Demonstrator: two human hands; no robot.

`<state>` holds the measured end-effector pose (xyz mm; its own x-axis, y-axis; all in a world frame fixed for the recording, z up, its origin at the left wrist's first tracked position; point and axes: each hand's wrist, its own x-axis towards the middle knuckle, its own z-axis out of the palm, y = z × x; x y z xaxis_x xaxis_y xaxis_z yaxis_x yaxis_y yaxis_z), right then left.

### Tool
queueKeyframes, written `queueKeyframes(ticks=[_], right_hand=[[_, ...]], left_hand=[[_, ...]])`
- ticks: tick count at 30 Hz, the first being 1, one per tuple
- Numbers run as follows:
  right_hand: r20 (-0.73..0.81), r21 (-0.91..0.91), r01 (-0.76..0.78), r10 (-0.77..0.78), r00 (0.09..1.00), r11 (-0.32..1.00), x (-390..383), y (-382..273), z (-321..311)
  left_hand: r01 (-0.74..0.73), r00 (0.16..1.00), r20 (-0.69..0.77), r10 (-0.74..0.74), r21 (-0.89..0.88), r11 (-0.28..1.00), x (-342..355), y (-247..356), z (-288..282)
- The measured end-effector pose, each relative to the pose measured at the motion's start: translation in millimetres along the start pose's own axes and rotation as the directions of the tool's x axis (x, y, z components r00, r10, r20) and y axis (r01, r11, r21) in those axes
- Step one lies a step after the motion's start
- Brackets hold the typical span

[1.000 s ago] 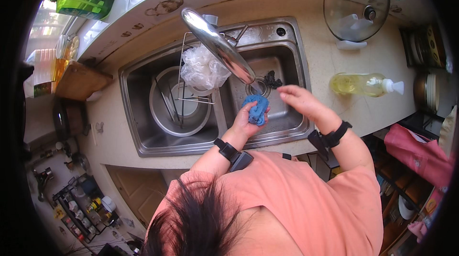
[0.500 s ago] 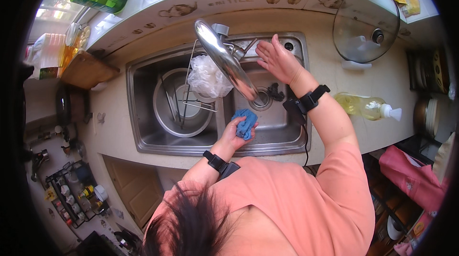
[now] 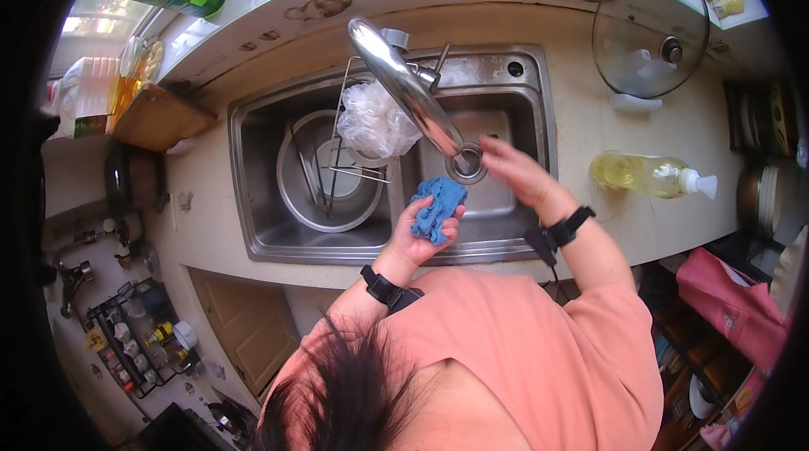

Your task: The person wipes a tiled floor with a blue cloth while holding a spray bottle, then moves to the kitchen sink to rinse the cloth under running water.

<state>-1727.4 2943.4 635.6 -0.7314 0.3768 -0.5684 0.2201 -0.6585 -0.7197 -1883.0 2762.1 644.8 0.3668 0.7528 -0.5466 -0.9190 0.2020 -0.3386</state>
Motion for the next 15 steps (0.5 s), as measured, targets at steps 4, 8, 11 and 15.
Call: queueKeyframes(ticks=[4,8,11,15], right_hand=[[0.26,0.441,-0.037,-0.088,0.962,0.897,-35.3,52.7,31.2],[0.148,0.677,0.007,-0.146,0.978,0.736,-39.7,59.1,46.4],[0.07,0.576,0.029,-0.085,0.994,0.817,-35.8,48.4,46.2],[-0.079,0.288,0.043,-0.021,0.997,0.957,-23.3,31.2,42.5]], left_hand=[[0.133,0.987,0.076,-0.14,0.088,0.987,6.3,-20.6,9.6],[0.259,0.958,0.092,-0.27,0.12,0.959,14.9,-32.3,13.0],[0.294,0.953,0.008,-0.304,0.226,0.929,16.2,-32.5,16.9],[0.243,0.969,-0.1,-0.224,0.513,0.823,20.4,-29.6,30.3]])
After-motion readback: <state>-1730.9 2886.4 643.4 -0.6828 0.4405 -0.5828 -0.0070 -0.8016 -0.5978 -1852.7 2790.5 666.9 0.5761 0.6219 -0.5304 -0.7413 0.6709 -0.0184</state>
